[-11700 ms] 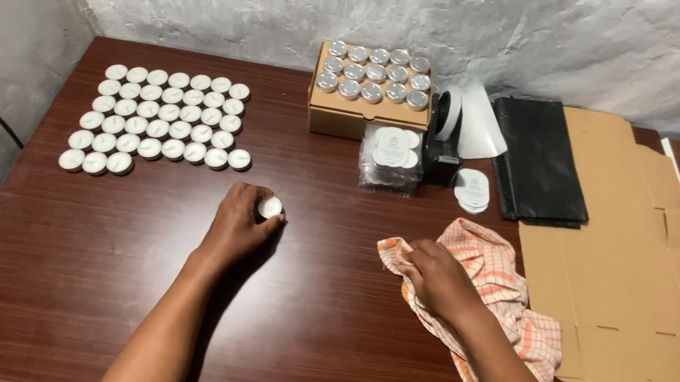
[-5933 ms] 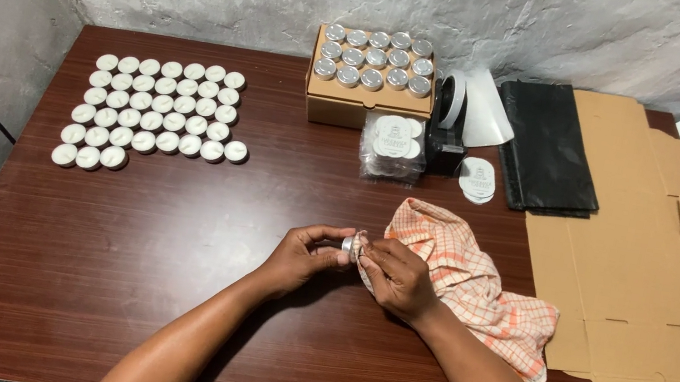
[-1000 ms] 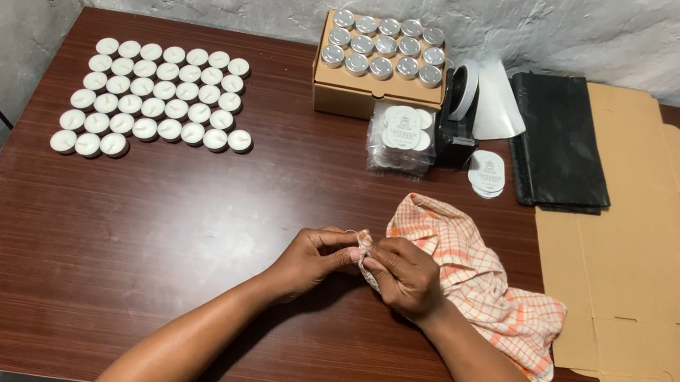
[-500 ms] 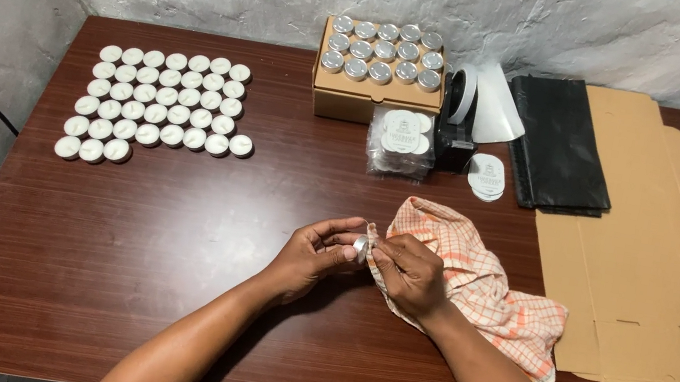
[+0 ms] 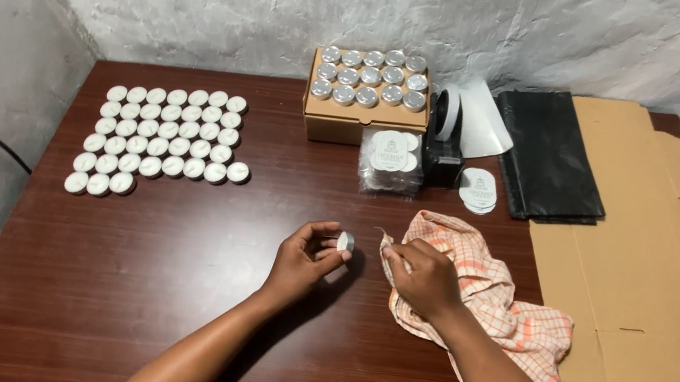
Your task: Cleaning small white tealight candle holders individually using a cloth on a wooden workspace.
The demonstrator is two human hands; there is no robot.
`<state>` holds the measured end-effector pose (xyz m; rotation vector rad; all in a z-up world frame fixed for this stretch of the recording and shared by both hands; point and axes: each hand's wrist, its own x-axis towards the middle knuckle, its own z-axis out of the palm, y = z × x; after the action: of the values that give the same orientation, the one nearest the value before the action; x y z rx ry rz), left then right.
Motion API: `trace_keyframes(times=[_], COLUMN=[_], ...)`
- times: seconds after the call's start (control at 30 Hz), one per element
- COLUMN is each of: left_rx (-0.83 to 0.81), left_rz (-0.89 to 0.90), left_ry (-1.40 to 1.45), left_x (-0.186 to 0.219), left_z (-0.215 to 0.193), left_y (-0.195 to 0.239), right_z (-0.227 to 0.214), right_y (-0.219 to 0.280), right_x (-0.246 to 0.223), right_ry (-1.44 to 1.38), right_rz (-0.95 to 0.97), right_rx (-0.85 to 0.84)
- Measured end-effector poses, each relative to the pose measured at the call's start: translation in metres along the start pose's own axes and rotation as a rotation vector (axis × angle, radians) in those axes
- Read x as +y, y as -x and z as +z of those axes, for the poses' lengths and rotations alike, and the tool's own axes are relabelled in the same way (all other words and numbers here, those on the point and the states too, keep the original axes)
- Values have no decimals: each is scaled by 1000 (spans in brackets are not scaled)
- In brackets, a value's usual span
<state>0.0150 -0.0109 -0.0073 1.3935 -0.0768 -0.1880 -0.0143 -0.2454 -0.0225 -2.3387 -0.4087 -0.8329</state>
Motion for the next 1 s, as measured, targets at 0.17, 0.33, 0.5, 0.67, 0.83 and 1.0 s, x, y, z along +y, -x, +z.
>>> trace_keyframes(times=[0.17,0.33,0.5,0.67,0.83,1.0], left_rx=[-31,-78,-104,-114,-114,-109], left_rz=[113,276,298,285,323,353], left_ry=[-360,-605,-695,-703,-729,-777], left_x=[15,12,8,5,-3,-7], left_z=[4,11,20,22,18,16], left_y=[-22,-50,-63,-65,-66,-68], right_z=[-16,-13,-13,-15,-14,-12], right_y=[-7,-4,-2,-4,-3,-2], right_x=[2,4,6,4,6,8], right_ry=[53,44,86,74,75,61], right_rz=[66,111,146,160,150,151], right_rx=[-7,-26,-54,-55,-57,-62])
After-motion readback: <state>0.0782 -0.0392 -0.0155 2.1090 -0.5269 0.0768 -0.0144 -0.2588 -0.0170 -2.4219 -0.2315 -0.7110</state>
